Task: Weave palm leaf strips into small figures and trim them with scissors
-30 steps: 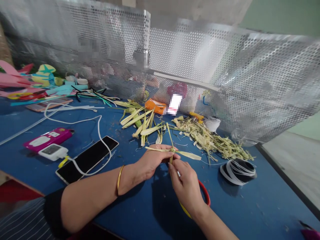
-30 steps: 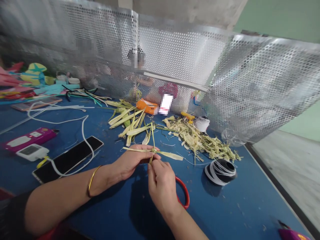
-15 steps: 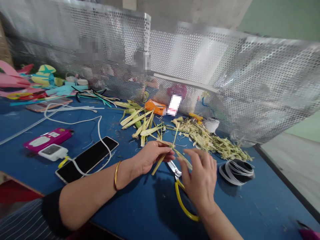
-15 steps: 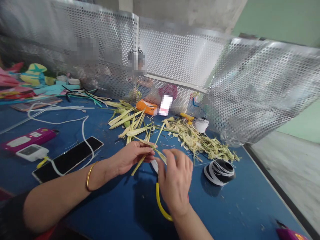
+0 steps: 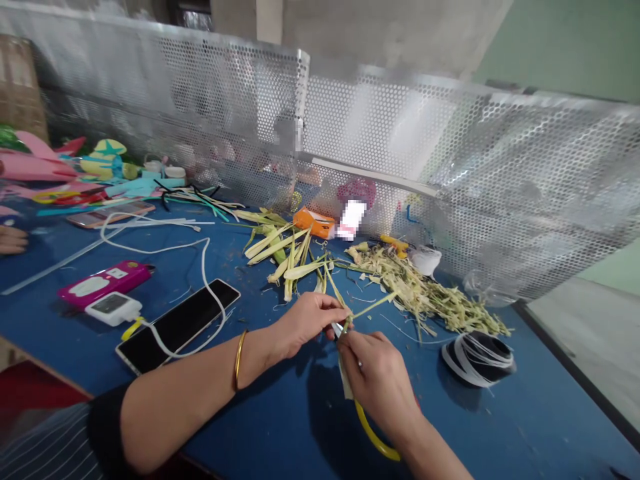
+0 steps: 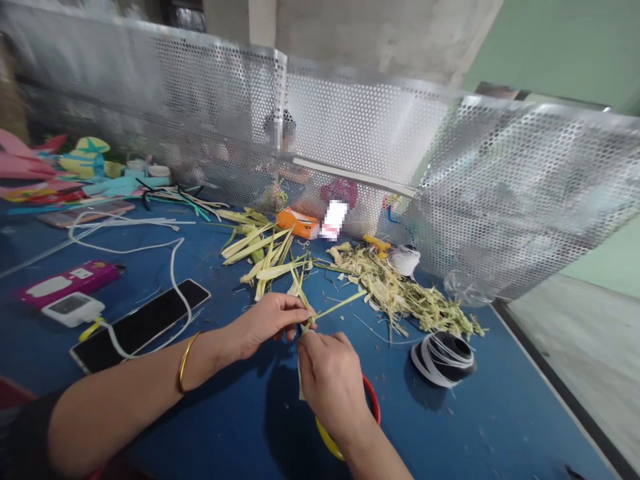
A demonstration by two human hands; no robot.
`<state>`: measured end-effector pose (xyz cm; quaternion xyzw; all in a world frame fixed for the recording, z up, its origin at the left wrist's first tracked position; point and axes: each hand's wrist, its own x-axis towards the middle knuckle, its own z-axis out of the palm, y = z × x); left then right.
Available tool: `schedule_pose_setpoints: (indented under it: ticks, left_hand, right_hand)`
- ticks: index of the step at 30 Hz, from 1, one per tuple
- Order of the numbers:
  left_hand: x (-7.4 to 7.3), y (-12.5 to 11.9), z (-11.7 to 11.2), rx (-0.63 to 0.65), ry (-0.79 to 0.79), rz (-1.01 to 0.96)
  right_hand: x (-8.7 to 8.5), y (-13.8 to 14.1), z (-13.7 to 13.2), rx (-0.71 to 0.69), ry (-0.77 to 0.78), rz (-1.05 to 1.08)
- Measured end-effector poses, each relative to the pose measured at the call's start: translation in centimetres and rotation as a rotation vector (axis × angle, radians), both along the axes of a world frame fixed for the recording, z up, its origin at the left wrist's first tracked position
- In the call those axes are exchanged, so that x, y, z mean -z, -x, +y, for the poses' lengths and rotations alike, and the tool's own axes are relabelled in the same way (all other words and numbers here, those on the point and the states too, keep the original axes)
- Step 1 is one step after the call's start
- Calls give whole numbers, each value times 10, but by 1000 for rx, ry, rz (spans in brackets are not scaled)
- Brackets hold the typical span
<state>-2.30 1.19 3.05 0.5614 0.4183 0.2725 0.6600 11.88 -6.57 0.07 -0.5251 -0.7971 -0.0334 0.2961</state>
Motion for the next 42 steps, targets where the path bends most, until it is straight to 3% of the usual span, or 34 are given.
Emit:
schedule_pose_setpoints:
  ticks: [3, 7, 10, 12, 15, 19, 21, 28, 35, 39, 42]
  left_hand:
    - [3, 1, 1, 77, 36, -33]
    - [4, 1, 2, 59, 52, -51]
    - [1, 0, -2, 96, -19, -7]
    - [-2, -1, -6, 156, -34, 39]
    - [-2, -3, -12, 234, -43, 99]
    - [3, -5, -15, 323, -15, 162]
    - [6, -5, -15, 333, 2, 157]
    - [3, -2, -16, 380, -88, 151]
    - [-1, -3, -20, 474, -71, 75]
    - [3, -6, -19, 370, -43, 36]
    - [7, -7, -14, 277, 79, -31]
  right_hand:
    - [2, 2, -1, -16, 14, -11]
    - [-5, 1, -6, 18, -63, 41]
    - [-16, -6, -7, 190, -239, 62]
    - [-22, -12, -4, 282, -249, 44]
    - [-24, -18, 2, 223, 0, 207]
    - [-18, -17, 7, 126, 470, 731]
    - [-16, -15, 7, 123, 543, 903]
    - [-11, -12, 4, 257, 346, 860]
    - [-8, -7, 2, 225, 163, 656]
    - [-15, -18, 5, 195, 76, 551]
    - [-21, -32, 9, 287, -100, 437]
